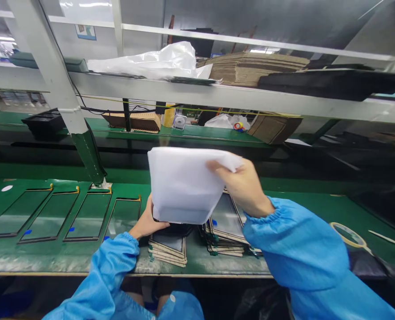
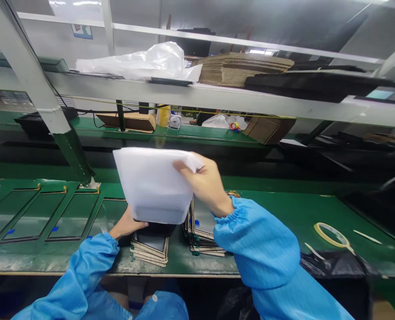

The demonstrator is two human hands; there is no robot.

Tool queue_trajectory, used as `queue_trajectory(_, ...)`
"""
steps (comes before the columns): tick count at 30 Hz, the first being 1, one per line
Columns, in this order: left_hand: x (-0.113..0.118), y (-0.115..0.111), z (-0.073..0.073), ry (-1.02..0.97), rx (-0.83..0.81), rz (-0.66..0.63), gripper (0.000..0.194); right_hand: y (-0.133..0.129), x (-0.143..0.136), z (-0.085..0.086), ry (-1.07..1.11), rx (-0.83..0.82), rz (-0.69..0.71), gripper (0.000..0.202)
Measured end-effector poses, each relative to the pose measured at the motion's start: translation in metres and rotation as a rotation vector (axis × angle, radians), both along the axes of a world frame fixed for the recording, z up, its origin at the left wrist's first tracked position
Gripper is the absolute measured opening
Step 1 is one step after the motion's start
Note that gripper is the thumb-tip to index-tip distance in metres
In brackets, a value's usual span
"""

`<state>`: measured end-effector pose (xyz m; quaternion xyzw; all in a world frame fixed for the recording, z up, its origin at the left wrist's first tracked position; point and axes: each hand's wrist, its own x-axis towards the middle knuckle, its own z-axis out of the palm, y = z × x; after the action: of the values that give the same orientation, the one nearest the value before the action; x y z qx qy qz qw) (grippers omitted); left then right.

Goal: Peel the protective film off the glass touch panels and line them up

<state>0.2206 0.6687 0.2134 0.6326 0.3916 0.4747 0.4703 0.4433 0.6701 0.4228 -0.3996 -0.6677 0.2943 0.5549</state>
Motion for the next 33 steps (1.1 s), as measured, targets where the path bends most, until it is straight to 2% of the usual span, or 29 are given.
queue_trajectory(4,0.003,0.001,0.000,0.002,0.019,0.033,0.093,0.002,0.000,-0.003,0.054,-0.019,0.007,0.040)
queue_trajectory(8,0.006,0.005,-0.001,-0.008,0.026,0.056,0.090,0.005,-0.001,0.001,0.073,0.032,-0.004,0.038)
queue_trajectory(17,0.012,0.011,-0.001,-0.045,0.007,0.132,0.075,0.006,-0.005,0.022,0.072,0.140,-0.017,0.035)
queue_trajectory(23,0.016,0.017,0.006,-0.050,0.000,0.193,0.070,0.010,-0.006,0.040,0.097,0.181,0.050,0.035)
queue_trajectory(29,0.021,0.024,0.014,-0.042,0.029,0.266,0.052,0.021,-0.003,0.054,0.068,0.235,0.075,0.042)
queue_trajectory(33,0.024,0.026,0.016,-0.018,0.041,0.307,0.039,0.021,-0.003,0.063,0.070,0.265,0.082,0.035)
